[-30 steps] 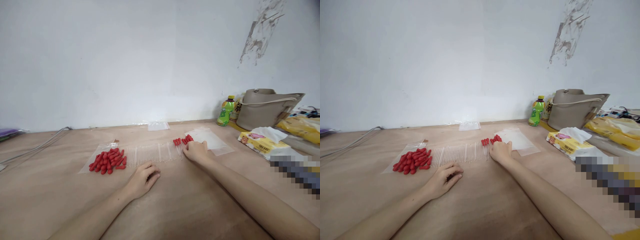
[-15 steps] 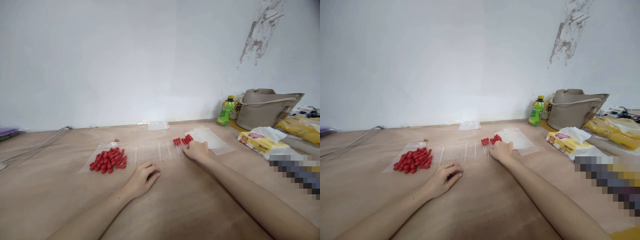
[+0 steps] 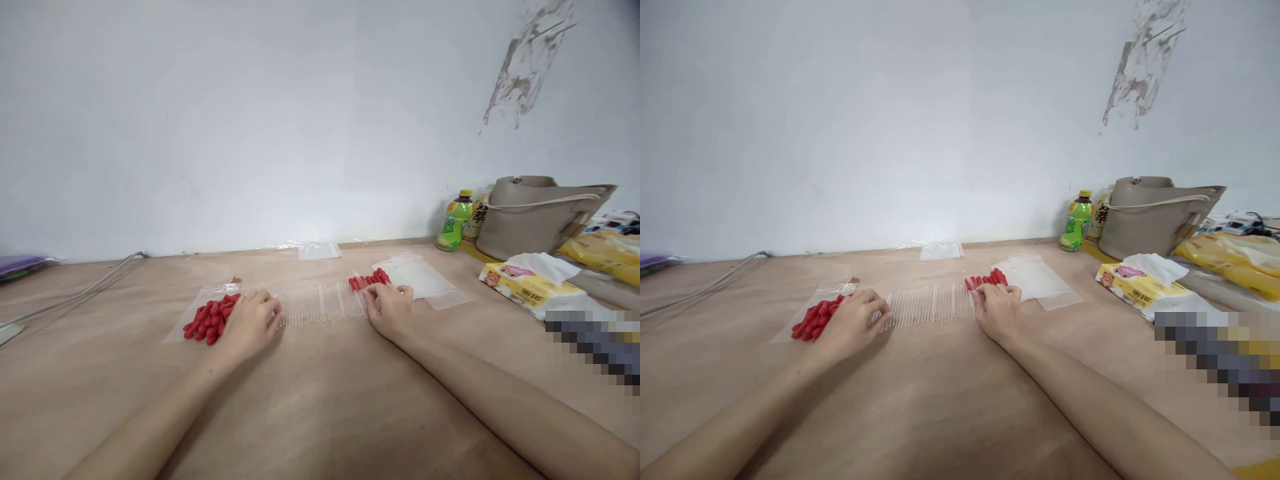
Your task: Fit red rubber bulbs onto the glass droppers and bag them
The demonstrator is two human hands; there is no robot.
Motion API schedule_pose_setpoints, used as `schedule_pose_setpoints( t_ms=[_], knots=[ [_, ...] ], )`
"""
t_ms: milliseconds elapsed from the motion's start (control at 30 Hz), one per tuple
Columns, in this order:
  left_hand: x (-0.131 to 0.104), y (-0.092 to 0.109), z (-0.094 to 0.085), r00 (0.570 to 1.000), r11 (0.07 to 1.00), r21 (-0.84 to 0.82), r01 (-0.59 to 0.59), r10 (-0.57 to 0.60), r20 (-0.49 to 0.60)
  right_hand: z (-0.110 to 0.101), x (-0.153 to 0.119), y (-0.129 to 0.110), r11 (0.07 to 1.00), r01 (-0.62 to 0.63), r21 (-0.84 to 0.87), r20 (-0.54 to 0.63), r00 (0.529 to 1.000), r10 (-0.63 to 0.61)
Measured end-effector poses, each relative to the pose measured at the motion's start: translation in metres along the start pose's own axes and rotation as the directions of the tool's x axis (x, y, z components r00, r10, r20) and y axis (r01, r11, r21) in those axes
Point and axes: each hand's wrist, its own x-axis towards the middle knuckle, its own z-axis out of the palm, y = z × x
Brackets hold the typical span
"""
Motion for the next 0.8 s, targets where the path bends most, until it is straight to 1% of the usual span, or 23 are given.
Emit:
schedule_pose_setpoints(
  t_ms=[100, 167, 233, 300, 433, 567, 633, 700, 733, 800],
  knots=[
    [0.006, -0.036, -0.017, 0.984, 1.0, 0.006, -0.018, 0.017, 0.179, 0.001, -0.008, -0.003, 0.989, 0.142, 0.029, -0.008, 0.99, -0.142],
    [0.007, -0.052, -0.022, 0.961, 1.0, 0.017, -0.008, 0.003, 0.277, 0.0, -0.011, -0.003, 0.979, 0.2, 0.047, -0.038, 0.979, -0.199],
    [0.006, -0.06, -0.024, 0.94, 1.0, 0.023, 0.02, -0.026, 0.34, -0.004, -0.013, -0.003, 0.969, 0.239, 0.066, -0.08, 0.969, -0.233],
    [0.005, -0.062, -0.022, 0.931, 0.998, 0.035, 0.043, -0.053, 0.361, -0.007, -0.015, -0.004, 0.963, 0.258, 0.077, -0.107, 0.962, -0.25],
    [0.005, -0.06, -0.016, 0.935, 0.992, 0.104, 0.065, -0.097, 0.341, -0.011, -0.018, -0.006, 0.954, 0.283, 0.093, -0.099, 0.957, -0.274],
    [0.004, -0.061, -0.011, 0.943, 0.992, 0.124, 0.036, -0.075, 0.324, -0.009, -0.018, -0.007, 0.947, 0.3, 0.112, -0.092, 0.952, -0.29],
    [0.003, -0.061, -0.012, 0.95, 0.989, 0.138, 0.057, -0.096, 0.297, -0.009, -0.018, -0.007, 0.945, 0.3, 0.128, -0.08, 0.953, -0.291],
    [0.004, -0.059, -0.015, 0.961, 0.985, 0.145, 0.096, -0.13, 0.245, -0.008, -0.017, -0.006, 0.94, 0.301, 0.162, -0.077, 0.953, -0.292],
    [0.005, -0.056, -0.018, 0.97, 0.984, 0.138, 0.114, -0.14, 0.201, -0.008, -0.017, -0.006, 0.933, 0.305, 0.19, -0.081, 0.952, -0.294],
    [0.006, -0.044, -0.022, 0.986, 0.989, 0.083, 0.126, -0.134, 0.096, -0.009, -0.016, -0.006, 0.914, 0.313, 0.257, -0.073, 0.95, -0.304]
  ],
)
